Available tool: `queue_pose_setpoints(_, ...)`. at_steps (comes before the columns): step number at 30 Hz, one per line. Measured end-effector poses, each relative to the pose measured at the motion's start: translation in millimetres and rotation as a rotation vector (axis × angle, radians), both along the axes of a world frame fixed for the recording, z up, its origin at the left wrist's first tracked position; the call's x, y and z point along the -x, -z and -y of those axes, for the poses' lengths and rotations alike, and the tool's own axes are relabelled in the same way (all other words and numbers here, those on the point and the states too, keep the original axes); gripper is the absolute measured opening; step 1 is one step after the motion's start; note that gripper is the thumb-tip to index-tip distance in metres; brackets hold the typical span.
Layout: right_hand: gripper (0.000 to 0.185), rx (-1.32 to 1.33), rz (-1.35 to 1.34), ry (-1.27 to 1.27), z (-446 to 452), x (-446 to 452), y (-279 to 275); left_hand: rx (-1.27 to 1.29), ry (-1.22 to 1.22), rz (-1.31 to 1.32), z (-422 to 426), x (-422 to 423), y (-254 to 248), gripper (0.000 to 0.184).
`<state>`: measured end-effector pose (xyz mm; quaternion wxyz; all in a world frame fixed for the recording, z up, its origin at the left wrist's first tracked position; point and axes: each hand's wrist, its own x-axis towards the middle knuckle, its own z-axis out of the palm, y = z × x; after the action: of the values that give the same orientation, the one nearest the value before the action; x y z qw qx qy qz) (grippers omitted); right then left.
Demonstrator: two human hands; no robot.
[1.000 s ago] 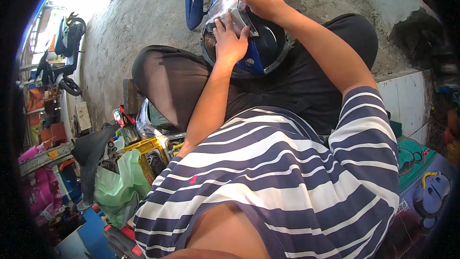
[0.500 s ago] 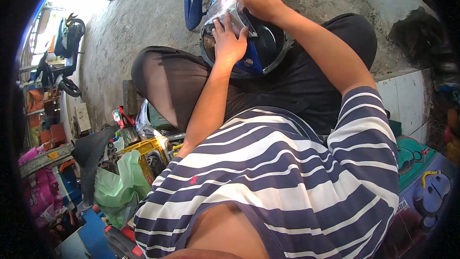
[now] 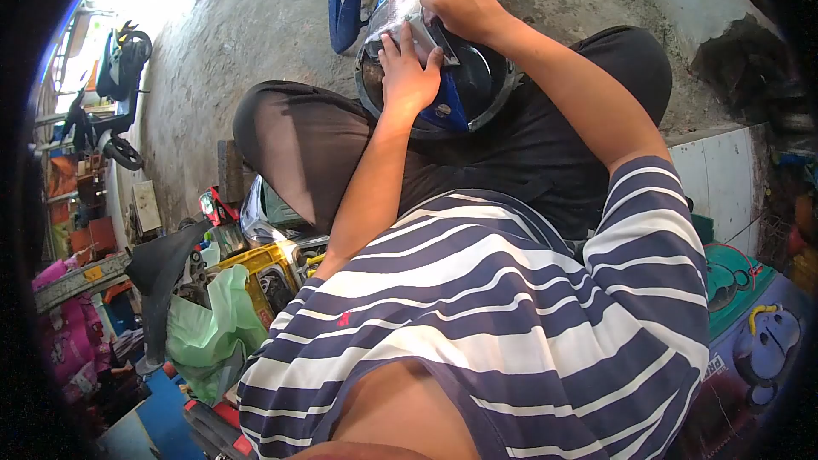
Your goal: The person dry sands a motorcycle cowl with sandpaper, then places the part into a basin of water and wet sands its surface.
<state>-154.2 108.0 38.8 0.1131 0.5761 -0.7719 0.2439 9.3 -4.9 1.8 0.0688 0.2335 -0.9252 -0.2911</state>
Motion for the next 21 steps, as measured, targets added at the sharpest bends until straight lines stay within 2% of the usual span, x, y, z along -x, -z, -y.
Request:
queue_pose_setpoints(6,0.007,0.008,-0.104,0.099,2.3,3.9,-4.0,0.006,-0.001,-0.005,0.5,0.2,0.6,0.09)
queue_pose_setpoints(9,0.006,-0.028,-0.066,-0.005,2.6,-3.4,-5.7,0.005,-0.001,0.004,-0.6,-0.6,-0.6,0.089)
queue_pose_setpoints(16,0.009,0.005,-0.089,0.082,1.0,5.9,-3.3,0.004,0.0,-0.002,-1.9,-0.1,-1.7,0.089)
queue_pose_setpoints(19,0.008,-0.055,-0.113,-0.038,2.2,-2.7,-7.1,0.008,-0.003,0.001,-0.8,-0.7,-3.0,0.09)
queue_pose_setpoints(21,0.006,-0.035,-0.08,0.01,3.7,3.1,-3.5,0.008,0.002,0.007,-1.1,-1.4,-4.4,0.09)
